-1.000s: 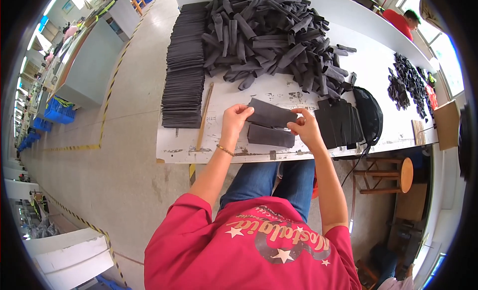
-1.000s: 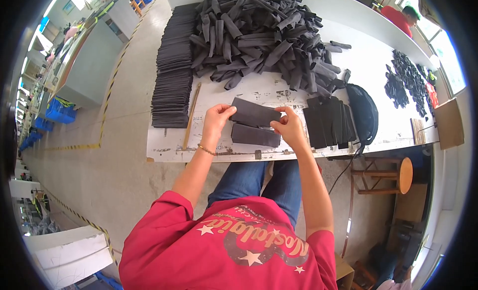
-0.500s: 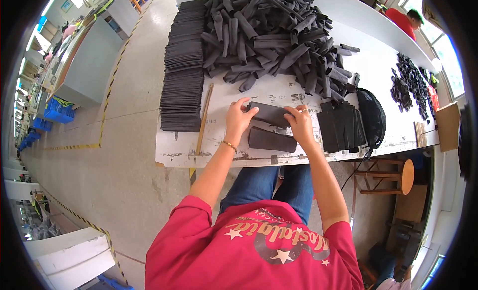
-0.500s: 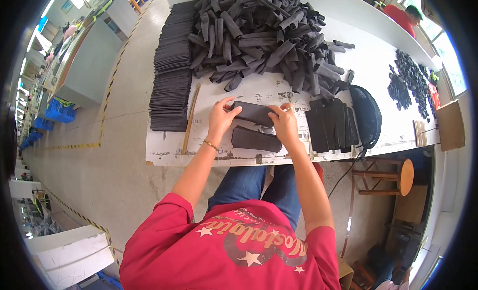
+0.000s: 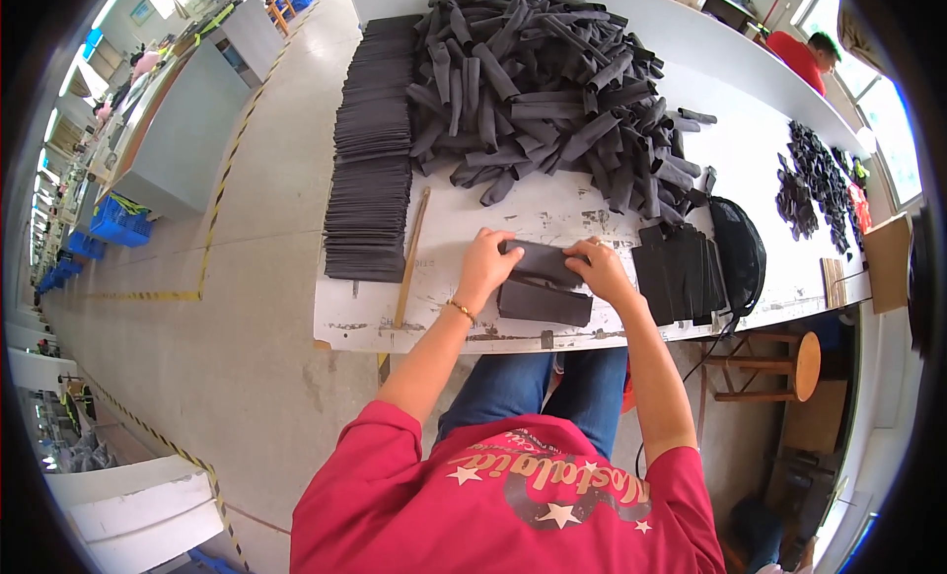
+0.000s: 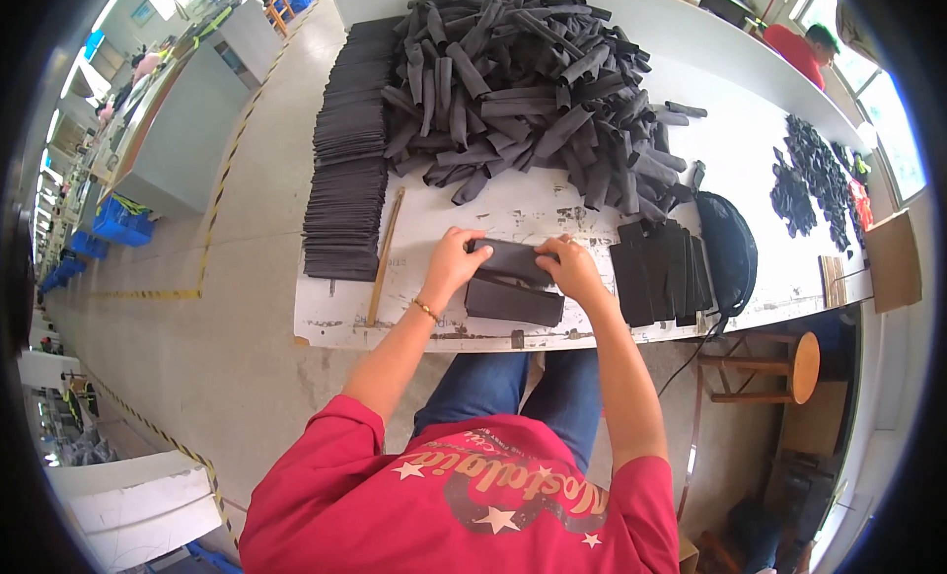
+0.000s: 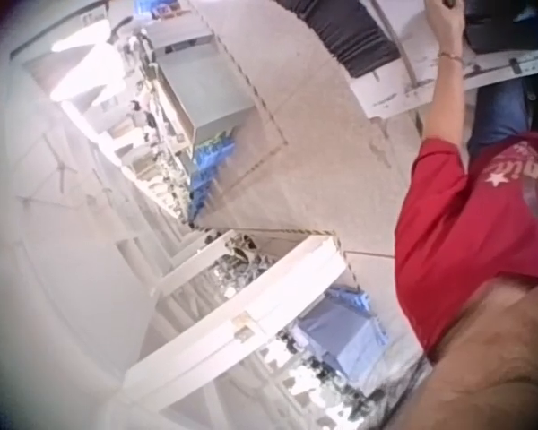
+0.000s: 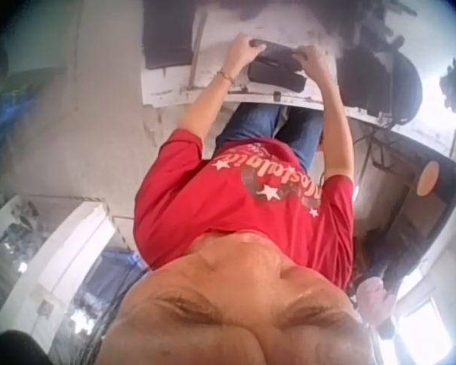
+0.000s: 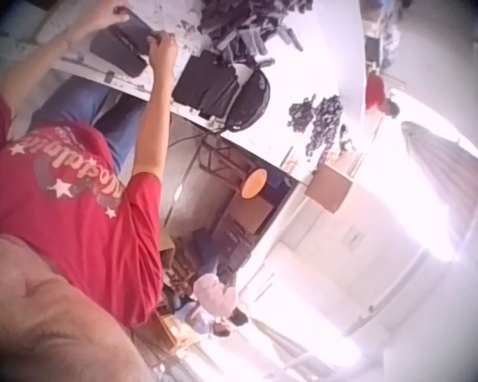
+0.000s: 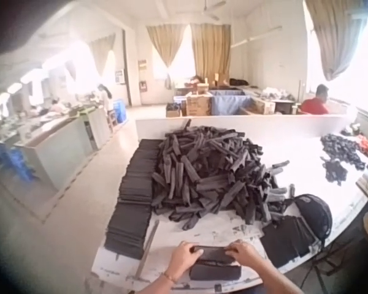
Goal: Assemble foam-like industrial components by hand on a factory workbench.
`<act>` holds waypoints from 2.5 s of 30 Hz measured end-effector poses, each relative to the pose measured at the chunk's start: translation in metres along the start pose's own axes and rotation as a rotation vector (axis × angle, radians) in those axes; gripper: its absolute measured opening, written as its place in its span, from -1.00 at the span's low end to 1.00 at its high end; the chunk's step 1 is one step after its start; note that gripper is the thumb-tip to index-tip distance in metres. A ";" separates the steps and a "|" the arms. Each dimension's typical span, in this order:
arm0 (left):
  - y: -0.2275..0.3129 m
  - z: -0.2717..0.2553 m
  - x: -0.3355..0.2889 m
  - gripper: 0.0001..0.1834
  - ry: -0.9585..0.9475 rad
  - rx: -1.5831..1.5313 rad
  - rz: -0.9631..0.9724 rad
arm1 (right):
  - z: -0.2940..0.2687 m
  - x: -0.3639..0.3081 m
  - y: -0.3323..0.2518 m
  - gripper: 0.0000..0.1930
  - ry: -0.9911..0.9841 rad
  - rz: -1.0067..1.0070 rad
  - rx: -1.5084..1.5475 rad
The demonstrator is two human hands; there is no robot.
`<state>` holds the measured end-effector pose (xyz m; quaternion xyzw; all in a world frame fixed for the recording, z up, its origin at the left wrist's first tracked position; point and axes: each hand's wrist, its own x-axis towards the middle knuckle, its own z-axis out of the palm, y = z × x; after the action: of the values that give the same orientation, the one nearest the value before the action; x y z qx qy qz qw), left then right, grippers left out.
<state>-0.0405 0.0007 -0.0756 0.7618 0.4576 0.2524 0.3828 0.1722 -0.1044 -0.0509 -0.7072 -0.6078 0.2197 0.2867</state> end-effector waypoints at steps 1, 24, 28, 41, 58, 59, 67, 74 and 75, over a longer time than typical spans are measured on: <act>0.003 -0.002 -0.004 -0.66 0.005 -0.004 0.004 | -0.003 -0.004 -0.005 -0.78 -0.025 0.039 0.024; 0.090 -0.043 0.162 -0.71 0.248 0.360 0.318 | -0.024 -0.094 0.080 -0.59 0.271 0.363 -0.905; 0.054 -0.088 0.124 -0.70 0.150 0.151 0.223 | 0.000 -0.091 0.037 -0.82 0.202 0.105 -0.889; -0.001 -0.054 0.091 -0.50 0.187 -0.739 0.068 | -0.005 -0.172 0.049 -0.72 0.149 -0.063 -0.782; -0.006 -0.028 0.069 -0.62 -0.162 -1.043 -0.238 | -0.003 -0.175 0.051 -0.87 0.302 -0.114 -0.767; -0.002 -0.027 0.070 -0.62 -0.163 -1.040 -0.237 | -0.008 -0.170 0.052 -0.87 0.300 -0.090 -0.659; 0.044 0.025 0.050 -0.79 -0.458 -1.446 -0.404 | -0.070 -0.146 0.061 -0.61 0.747 -0.072 -0.199; 0.117 0.011 0.006 -0.70 -0.403 -1.340 -0.290 | -0.088 -0.125 -0.027 -0.75 0.558 0.166 0.360; 0.116 0.009 0.006 -0.71 -0.365 -1.324 -0.304 | -0.083 -0.125 -0.040 -0.71 0.589 0.007 0.255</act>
<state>0.0275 -0.0305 0.0137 0.3263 0.2375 0.2899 0.8678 0.1772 -0.2356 0.0323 -0.7007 -0.4640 0.0808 0.5359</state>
